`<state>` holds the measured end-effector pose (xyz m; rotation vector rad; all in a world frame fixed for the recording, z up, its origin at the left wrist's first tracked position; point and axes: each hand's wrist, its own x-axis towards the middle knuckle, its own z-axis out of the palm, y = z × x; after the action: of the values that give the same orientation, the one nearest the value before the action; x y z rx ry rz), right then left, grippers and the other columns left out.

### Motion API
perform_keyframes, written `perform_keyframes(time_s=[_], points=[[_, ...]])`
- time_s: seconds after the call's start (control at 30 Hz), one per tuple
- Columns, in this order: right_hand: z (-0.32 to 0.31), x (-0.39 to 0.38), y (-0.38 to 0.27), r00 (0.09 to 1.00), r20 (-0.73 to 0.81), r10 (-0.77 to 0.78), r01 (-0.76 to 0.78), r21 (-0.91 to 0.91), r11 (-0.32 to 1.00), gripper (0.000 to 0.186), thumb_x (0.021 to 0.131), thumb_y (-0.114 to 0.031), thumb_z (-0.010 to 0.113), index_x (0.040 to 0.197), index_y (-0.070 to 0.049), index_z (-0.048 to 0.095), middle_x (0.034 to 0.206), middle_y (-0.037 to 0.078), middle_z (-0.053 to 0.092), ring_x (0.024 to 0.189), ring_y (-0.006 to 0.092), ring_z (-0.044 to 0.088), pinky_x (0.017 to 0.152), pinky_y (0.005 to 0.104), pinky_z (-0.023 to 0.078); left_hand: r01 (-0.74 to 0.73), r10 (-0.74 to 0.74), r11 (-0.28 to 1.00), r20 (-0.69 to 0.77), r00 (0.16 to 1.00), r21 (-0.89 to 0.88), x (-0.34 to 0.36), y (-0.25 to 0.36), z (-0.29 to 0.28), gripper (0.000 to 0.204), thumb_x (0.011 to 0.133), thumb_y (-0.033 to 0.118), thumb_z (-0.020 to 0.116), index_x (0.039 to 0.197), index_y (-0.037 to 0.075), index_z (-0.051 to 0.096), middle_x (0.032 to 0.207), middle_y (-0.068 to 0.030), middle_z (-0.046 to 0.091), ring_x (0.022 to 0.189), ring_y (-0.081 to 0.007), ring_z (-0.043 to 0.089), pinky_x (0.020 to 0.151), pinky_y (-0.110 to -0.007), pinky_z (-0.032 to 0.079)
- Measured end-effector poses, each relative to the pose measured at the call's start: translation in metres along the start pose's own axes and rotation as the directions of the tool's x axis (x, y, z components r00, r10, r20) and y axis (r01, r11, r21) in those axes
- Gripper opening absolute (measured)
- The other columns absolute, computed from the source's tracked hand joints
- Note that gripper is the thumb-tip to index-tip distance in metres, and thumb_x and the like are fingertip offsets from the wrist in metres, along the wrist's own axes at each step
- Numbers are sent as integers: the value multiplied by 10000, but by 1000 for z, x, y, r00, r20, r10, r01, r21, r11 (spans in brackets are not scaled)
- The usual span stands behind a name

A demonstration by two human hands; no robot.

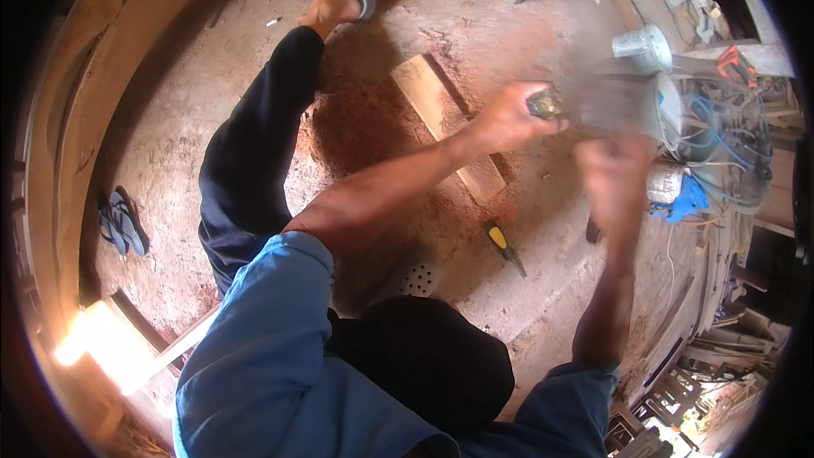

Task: The person sits on the floor and uses a chisel and hammer to carve a groove into a piece of wood. They repeatedly strike the chisel to remove wood shavings and occasionally scrape the groove with a chisel.

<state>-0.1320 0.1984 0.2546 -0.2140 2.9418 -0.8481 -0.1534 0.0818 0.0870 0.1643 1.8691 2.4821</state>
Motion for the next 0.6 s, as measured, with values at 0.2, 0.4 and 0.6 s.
perform_keyframes(time_s=[0.2, 0.4, 0.6], points=[[6, -14, 28, 998, 48, -30, 17, 256, 967, 129, 826, 11, 626, 950, -9, 602, 777, 54, 635, 614, 50, 561, 508, 249, 417, -67, 64, 986, 18, 998, 152, -17, -11, -3, 335, 883, 201, 769, 1174, 65, 672, 907, -42, 703, 702, -78, 624, 629, -244, 540], [22, -16, 30, 999, 36, -3, 0, 80, 997, 150, 846, 4, 606, 994, -21, 594, 779, 45, 637, 632, 95, 589, 526, 282, 454, 89, -90, 991, 5, 996, 95, -13, -22, -16, 400, 852, 230, 802, 1187, 57, 670, 913, -53, 708, 728, -94, 639, 654, -243, 544], [76, -64, 113, 927, 310, 213, -306, 290, 907, 153, 825, -25, 625, 968, 9, 583, 740, 80, 593, 671, 156, 550, 615, 361, 475, -84, 69, 977, 82, 994, 196, -83, -34, -39, 225, 816, 198, 827, 894, 87, 647, 810, -33, 639, 748, -119, 631, 692, -284, 525]])
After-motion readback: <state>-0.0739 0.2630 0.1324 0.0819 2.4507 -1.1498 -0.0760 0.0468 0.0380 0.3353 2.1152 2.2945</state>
